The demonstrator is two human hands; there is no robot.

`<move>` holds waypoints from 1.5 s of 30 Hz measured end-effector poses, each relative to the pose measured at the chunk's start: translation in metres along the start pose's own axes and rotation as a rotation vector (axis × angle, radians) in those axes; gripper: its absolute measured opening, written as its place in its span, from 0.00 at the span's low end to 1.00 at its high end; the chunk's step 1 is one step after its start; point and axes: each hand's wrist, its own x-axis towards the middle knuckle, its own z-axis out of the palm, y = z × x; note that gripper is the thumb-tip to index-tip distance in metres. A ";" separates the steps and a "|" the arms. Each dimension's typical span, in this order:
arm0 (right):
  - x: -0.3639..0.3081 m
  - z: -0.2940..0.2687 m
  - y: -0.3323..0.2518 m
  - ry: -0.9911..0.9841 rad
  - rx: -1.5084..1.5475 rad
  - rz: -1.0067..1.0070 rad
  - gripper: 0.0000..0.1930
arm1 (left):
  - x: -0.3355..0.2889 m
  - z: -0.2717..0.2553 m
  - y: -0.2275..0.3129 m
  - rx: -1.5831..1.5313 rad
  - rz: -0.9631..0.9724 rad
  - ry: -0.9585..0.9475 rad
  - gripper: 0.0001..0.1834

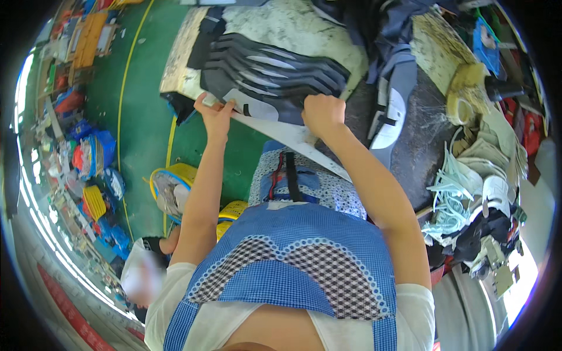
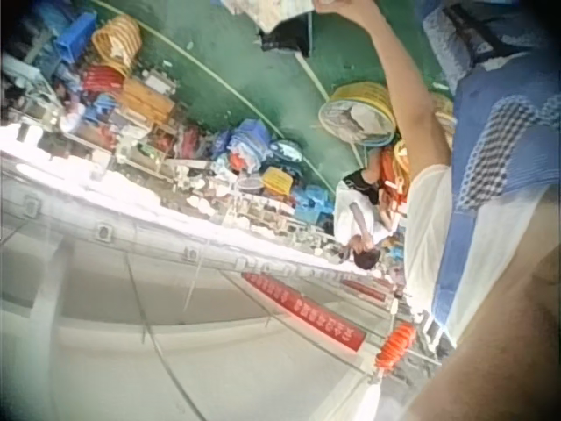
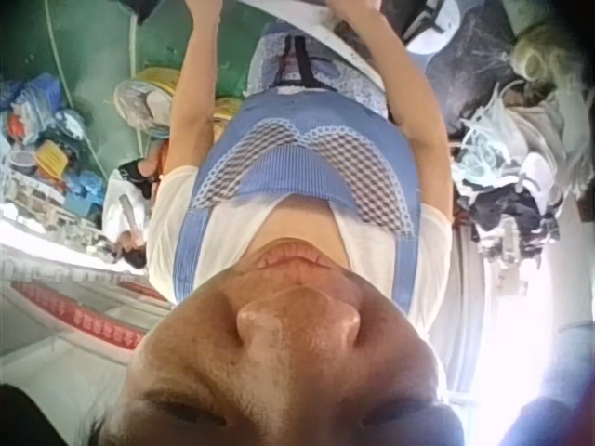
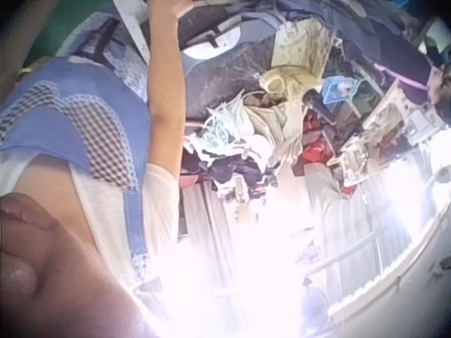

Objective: Applying glue to the edges and surfaces of shoe upper components using a small spreading tool and stacking them.

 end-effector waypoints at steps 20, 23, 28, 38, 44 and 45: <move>-0.148 -0.059 0.345 1.209 1.052 0.493 0.20 | -0.124 0.228 0.062 0.037 0.196 -0.860 0.23; -0.127 -0.056 0.348 1.100 0.773 0.516 0.20 | -0.155 0.272 0.071 -0.004 -0.050 -0.884 0.26; -0.151 -0.051 0.396 1.018 1.201 0.666 0.22 | -0.144 0.270 0.084 0.594 0.281 -0.734 0.18; -0.046 -0.067 0.272 0.749 1.113 0.325 0.19 | -0.118 0.298 0.063 0.394 0.345 -0.742 0.32; -0.083 -0.033 0.264 0.594 1.181 0.177 0.13 | -0.107 0.292 0.048 0.298 0.252 -0.824 0.24; -0.111 -0.009 0.266 0.613 1.212 0.187 0.14 | -0.108 0.295 0.050 0.297 0.245 -0.832 0.24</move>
